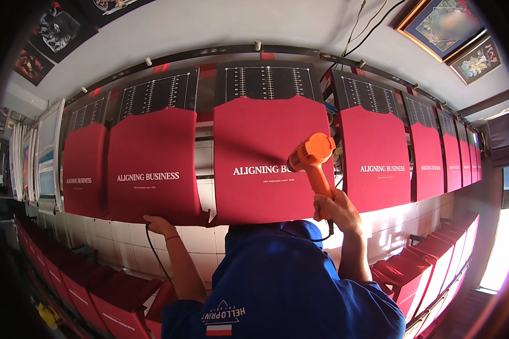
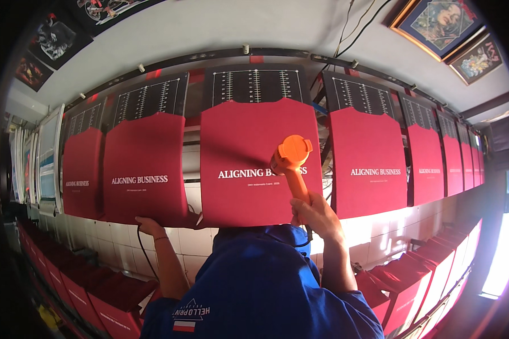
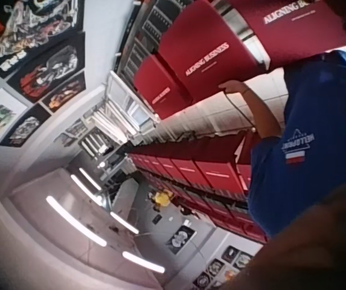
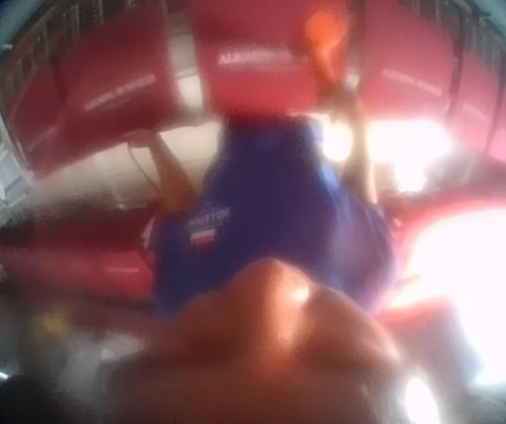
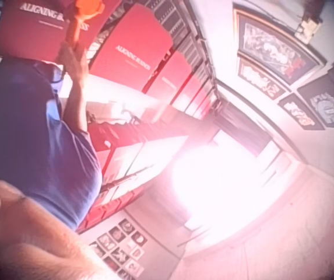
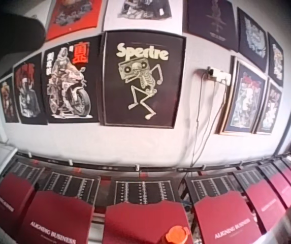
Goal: The person uses a heat gun to dry the ink on several screen-printed red fabric panels by moving the tool back and forth over the printed logo on each piece across multiple stations of a printing press.
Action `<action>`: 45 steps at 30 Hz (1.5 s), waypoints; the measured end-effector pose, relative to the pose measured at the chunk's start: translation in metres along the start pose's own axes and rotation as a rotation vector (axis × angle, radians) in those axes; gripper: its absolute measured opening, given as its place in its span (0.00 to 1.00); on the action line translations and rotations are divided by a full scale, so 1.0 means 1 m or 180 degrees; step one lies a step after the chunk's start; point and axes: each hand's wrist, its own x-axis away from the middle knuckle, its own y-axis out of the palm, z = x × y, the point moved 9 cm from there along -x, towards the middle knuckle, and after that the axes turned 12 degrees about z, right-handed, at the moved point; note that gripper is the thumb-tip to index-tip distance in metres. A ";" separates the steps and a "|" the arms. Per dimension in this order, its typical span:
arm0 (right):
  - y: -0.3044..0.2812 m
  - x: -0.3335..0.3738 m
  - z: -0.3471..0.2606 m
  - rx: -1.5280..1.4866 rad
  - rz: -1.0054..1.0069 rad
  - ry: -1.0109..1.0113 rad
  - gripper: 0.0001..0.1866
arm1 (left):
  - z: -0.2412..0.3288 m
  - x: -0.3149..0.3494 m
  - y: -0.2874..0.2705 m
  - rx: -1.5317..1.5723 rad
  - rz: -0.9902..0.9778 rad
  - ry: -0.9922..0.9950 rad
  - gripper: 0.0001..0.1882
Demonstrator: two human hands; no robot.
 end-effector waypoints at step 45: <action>0.120 0.023 -0.026 0.0021 -0.0054 -0.0077 0.15 | 0.046 -0.107 -0.001 -0.0289 0.0206 0.0749 0.36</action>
